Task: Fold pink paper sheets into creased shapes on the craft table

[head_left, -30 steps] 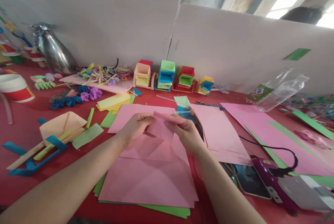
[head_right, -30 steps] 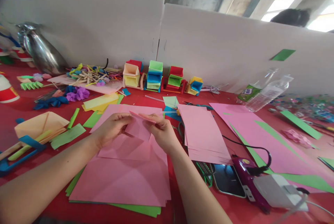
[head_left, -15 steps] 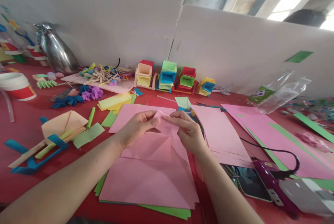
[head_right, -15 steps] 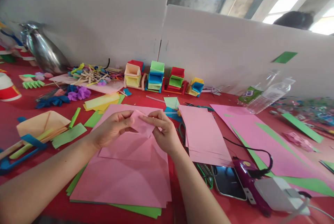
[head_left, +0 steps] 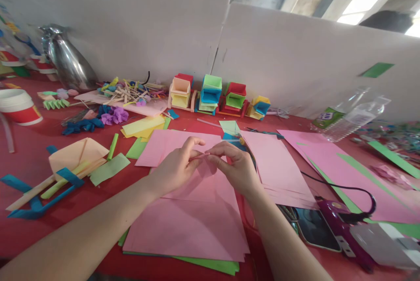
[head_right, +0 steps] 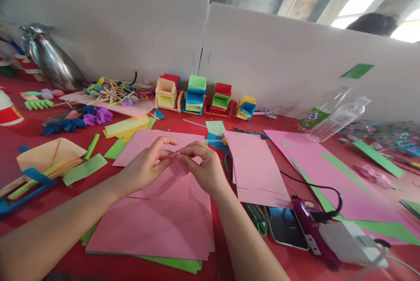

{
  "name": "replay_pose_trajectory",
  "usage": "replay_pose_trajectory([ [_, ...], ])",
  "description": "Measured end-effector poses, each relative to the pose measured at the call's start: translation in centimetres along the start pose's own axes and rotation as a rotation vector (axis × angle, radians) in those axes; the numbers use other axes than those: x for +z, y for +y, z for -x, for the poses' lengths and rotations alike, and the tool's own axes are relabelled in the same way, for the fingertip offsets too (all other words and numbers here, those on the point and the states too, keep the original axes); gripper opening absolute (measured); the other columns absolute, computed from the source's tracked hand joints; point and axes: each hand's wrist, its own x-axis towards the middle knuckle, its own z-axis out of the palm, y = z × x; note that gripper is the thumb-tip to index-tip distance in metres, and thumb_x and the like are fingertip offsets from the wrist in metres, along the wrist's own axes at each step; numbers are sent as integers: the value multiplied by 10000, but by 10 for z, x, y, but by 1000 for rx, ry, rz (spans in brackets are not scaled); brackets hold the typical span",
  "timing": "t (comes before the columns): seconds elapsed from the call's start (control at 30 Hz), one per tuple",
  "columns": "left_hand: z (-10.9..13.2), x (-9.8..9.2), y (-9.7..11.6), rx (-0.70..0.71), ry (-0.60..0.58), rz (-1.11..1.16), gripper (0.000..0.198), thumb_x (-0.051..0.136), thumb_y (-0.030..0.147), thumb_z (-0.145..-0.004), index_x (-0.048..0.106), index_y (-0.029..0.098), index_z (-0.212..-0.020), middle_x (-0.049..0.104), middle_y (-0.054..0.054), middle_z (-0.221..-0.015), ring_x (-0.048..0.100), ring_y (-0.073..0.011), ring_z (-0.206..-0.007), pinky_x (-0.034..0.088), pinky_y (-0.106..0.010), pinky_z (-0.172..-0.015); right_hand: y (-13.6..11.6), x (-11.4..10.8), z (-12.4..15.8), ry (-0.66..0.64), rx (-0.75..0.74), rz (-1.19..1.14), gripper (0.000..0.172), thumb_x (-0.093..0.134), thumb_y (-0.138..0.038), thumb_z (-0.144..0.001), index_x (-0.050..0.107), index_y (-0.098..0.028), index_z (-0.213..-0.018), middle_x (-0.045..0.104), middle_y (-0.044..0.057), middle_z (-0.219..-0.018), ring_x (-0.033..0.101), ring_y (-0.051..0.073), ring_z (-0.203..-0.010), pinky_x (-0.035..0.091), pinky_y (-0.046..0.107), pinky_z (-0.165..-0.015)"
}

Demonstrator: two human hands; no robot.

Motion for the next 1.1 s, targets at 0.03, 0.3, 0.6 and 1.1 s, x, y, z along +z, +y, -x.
replay_pose_trajectory([
  [0.03,-1,1,-1,-18,9,42,285,464,320,-853,394,224,-1112,673,-47,-923,621,-184,-827,451,-304,-701,1,0,0,4,6,-26,64,611,-264,-757,666,-233,-761,615,14,-767,568,149,-743,453,304,-689],
  [0.3,-5,7,-7,9,3,253,269,466,380,-846,588,202,-1006,630,-47,-1040,557,-196,-1005,429,-308,-845,7,0,0,82,-40,-186,56,646,-225,-727,681,-256,-755,611,3,-742,559,142,-728,454,295,-674],
  [0.6,-2,7,-2,65,41,139,236,428,345,-874,571,194,-986,626,-34,-969,567,-171,-941,423,-273,-824,7,2,-1,119,-68,-130,79,652,-202,-717,690,-256,-761,628,7,-756,575,147,-745,471,303,-689],
  [1.1,-1,7,1,17,15,58,228,392,341,-882,535,191,-977,616,-35,-937,565,-178,-893,424,-273,-771,0,3,0,135,4,-46,25,657,-231,-707,660,-218,-686,617,14,-726,573,150,-725,464,299,-680],
])
